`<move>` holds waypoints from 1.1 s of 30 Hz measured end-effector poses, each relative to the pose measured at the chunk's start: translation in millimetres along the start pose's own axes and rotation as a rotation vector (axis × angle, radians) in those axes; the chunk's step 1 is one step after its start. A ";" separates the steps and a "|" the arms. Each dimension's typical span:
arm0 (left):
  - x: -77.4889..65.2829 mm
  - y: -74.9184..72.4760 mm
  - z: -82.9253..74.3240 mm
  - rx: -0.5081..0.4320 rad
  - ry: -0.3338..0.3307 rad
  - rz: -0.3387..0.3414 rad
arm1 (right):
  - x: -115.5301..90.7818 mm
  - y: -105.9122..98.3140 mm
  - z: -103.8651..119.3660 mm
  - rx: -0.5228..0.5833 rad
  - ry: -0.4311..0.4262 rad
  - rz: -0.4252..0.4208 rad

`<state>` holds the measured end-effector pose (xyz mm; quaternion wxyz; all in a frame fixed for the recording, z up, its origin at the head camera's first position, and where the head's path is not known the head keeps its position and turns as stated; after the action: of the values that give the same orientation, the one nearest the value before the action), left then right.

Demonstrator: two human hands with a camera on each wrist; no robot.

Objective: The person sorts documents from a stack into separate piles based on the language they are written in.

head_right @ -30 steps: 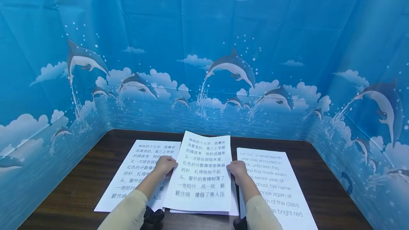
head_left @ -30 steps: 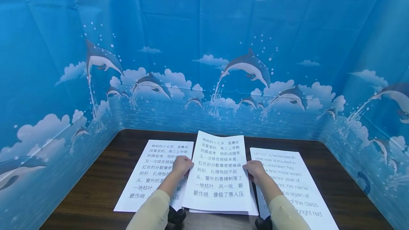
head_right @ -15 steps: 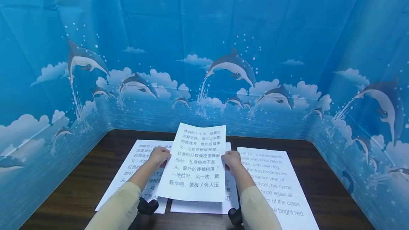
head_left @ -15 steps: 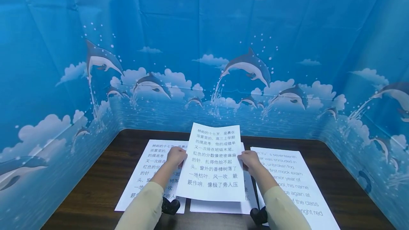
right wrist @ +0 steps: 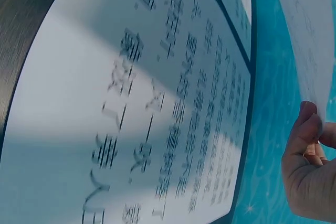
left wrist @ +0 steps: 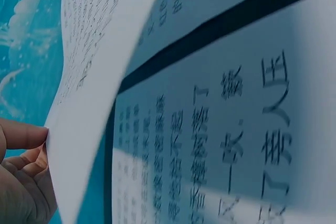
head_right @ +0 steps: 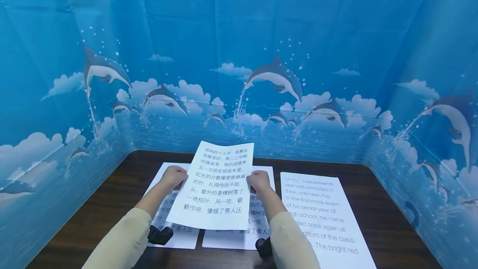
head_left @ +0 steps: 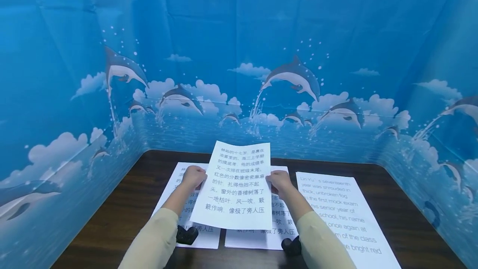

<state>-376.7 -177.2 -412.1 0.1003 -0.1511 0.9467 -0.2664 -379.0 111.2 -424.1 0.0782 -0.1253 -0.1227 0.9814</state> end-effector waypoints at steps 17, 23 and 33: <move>10.3 -50.3 18.2 0.063 0.030 -0.046 | -8.2 46.4 11.4 0.039 0.001 0.055; 15.2 -65.6 38.2 0.097 0.019 -0.098 | -14.7 66.7 9.9 0.061 0.008 0.084; 8.0 -91.1 54.3 0.119 -0.009 -0.140 | -24.8 96.0 5.3 0.062 0.028 0.142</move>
<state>-348.3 -279.7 -409.7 0.0945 -0.2117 0.9158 -0.3279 -368.5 13.5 -438.5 0.0142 -0.1450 -0.0818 0.9859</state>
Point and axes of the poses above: each hand's wrist, its own x-axis towards the middle knuckle, its own y-axis out of the palm, z = x × y, the point moved 8 cm from there along x, towards the middle knuckle, and after that the axes turned 5 degrees about -z, right-handed, at the moved point
